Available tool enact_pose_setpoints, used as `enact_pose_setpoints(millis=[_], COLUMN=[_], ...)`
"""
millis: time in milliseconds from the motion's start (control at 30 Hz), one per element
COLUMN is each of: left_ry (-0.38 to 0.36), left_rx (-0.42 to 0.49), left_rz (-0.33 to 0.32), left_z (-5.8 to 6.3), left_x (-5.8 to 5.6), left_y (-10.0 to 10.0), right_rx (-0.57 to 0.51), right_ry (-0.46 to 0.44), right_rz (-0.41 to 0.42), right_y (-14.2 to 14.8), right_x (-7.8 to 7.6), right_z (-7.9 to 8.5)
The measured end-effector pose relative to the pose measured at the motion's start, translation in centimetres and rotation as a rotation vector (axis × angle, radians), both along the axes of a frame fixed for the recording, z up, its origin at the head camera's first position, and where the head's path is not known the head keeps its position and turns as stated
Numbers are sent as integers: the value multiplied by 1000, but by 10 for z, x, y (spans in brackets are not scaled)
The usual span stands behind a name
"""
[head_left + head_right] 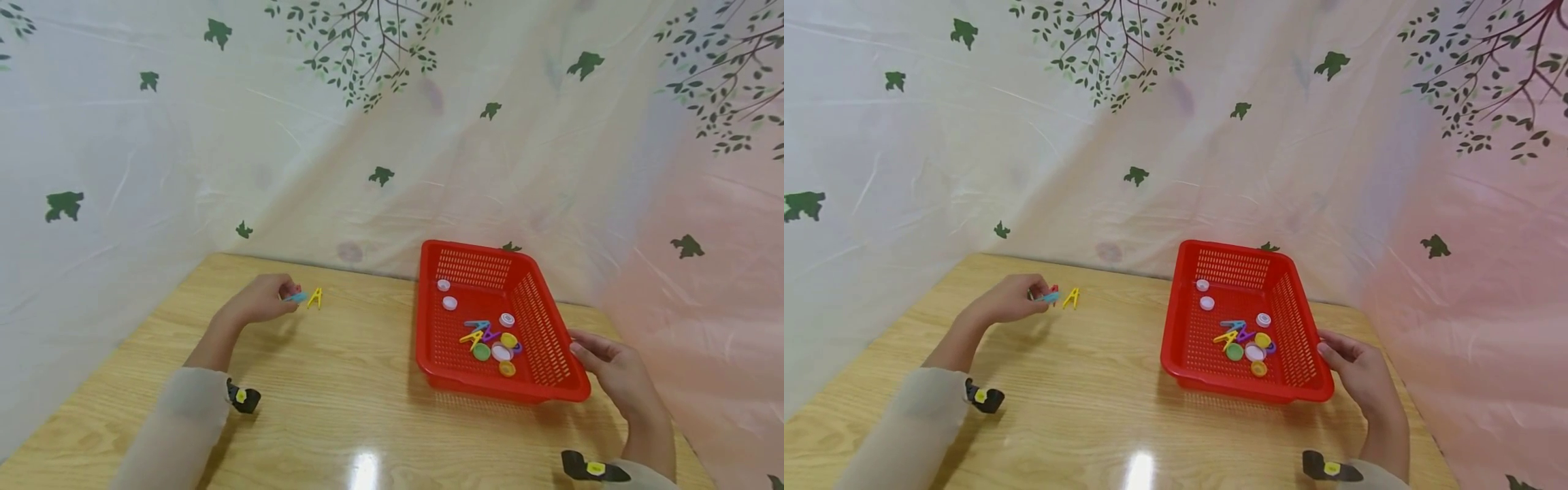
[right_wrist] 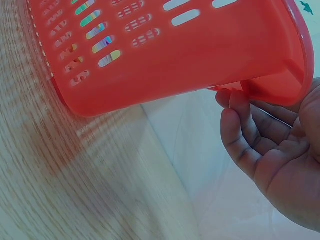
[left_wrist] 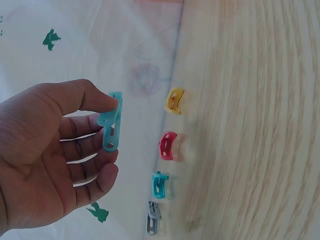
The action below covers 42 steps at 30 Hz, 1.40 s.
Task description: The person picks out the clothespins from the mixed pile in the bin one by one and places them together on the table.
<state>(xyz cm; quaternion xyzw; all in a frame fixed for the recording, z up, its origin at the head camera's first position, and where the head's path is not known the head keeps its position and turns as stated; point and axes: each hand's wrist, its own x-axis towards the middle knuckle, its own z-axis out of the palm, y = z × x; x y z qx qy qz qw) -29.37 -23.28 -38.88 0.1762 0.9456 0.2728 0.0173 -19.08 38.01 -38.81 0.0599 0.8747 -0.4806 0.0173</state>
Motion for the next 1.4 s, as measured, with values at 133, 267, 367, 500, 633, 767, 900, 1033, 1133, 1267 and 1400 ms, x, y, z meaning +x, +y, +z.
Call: enact_pose_setpoints(millis=[133,267,367,500,633,767,900,1033,1133,1267,1400], left_ry=[-11,-27,-37,-44,-52,-59,-73,-99,-109,-129,-147], left_rx=[-13,-40,-68,-106,-109,-96,-87,-88,-88,-69,-63], left_rz=[14,38,55,83,109,131,145,166,183,214,245], left_z=[2,1,0,-1,-3,-4,-6,-9,-11,-15,-19], left_x=[3,4,4,5,5,6,7,7,8,9,11], left_y=[-12,-25,-33,-45,-55,-64,-70,-74,-76,-79,-81], right_rx=[4,3,2,3,-2,-4,1,-2,-8,-10,-3], right_ry=[15,6,-6,-9,-4,-8,-24,-31,-38,-37,-34], right_rz=[3,0,-4,-5,-8,-15,-21,-19,-18,-15,-13], right_y=[-1,-3,-4,-5,-4,-3,-3,-3,-3,-3,-3], right_x=[1,2,2,2,2,1,1,1,1,1,1], right_z=[1,3,4,4,4,3,3,3,3,3,3])
